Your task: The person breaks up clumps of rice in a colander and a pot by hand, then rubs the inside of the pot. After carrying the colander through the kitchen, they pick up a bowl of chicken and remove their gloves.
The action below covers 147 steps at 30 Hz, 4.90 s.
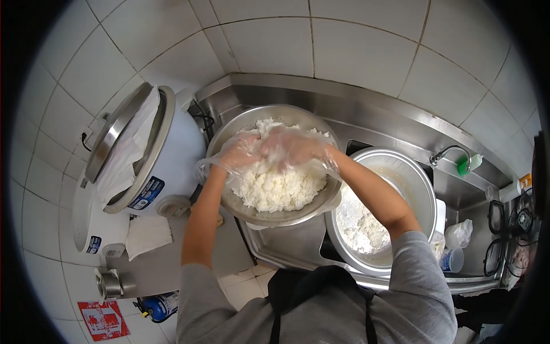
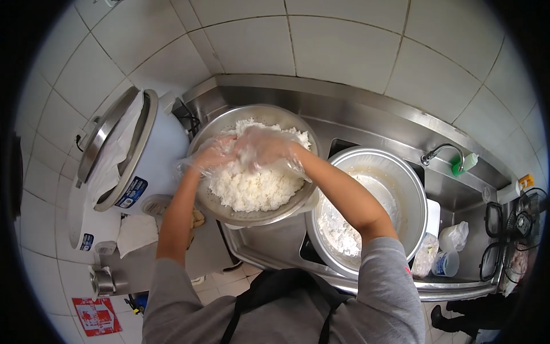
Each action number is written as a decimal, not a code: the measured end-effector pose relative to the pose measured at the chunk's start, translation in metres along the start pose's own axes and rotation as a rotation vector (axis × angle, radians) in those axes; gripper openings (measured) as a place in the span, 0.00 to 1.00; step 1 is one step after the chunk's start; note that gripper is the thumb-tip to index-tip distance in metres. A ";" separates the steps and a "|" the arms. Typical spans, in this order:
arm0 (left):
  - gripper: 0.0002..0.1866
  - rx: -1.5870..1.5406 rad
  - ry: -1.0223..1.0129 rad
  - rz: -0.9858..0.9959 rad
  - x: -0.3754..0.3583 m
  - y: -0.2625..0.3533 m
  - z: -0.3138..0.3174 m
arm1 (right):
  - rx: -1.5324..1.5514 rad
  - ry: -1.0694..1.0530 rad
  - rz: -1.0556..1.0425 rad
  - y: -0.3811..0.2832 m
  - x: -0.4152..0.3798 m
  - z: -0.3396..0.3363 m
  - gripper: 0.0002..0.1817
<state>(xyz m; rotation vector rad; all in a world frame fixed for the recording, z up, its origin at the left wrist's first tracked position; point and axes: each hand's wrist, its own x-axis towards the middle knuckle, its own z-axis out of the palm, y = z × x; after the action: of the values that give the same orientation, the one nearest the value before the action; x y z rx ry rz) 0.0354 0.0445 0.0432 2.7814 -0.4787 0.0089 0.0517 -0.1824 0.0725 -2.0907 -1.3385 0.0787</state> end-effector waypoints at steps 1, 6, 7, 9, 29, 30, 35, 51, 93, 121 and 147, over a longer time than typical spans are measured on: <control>0.33 0.006 -0.030 -0.059 0.003 0.014 -0.012 | -0.001 -0.001 0.003 0.003 0.001 0.009 0.25; 0.27 -0.122 0.077 -0.077 0.020 -0.019 0.005 | -0.219 -0.026 0.143 0.039 0.015 0.046 0.23; 0.27 -0.118 0.056 -0.147 0.018 -0.020 0.002 | -0.073 0.003 0.168 0.037 0.013 0.035 0.21; 0.26 -0.118 0.038 -0.207 0.023 -0.028 0.002 | 0.064 0.034 0.196 0.034 0.010 0.011 0.19; 0.31 -0.062 -0.200 0.095 -0.017 0.009 -0.019 | -0.202 -0.283 0.437 0.124 0.045 0.021 0.16; 0.32 -0.045 -0.164 0.097 -0.020 0.011 -0.019 | -0.274 -0.271 0.495 0.124 0.047 0.021 0.15; 0.27 -0.152 0.091 0.165 -0.024 0.036 -0.010 | -0.472 -0.283 0.403 0.173 0.052 0.042 0.18; 0.26 -0.301 0.081 0.240 0.005 0.120 -0.007 | -0.656 -0.090 0.545 0.063 -0.060 0.020 0.40; 0.18 -0.522 -0.309 0.292 0.020 0.281 0.209 | 0.043 -0.611 0.850 0.122 -0.369 0.178 0.09; 0.26 0.418 -0.437 -0.053 0.054 0.247 0.388 | -0.249 -0.402 1.206 0.159 -0.529 0.196 0.14; 0.21 -0.310 -0.230 0.047 -0.047 0.242 0.298 | -0.057 -0.219 1.065 0.074 -0.419 0.228 0.22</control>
<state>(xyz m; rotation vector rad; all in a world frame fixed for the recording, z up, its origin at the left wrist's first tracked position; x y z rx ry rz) -0.1017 -0.2485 -0.1677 2.4766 -0.5492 -0.3479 -0.1761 -0.4404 -0.2661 -2.6621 -0.1888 0.7281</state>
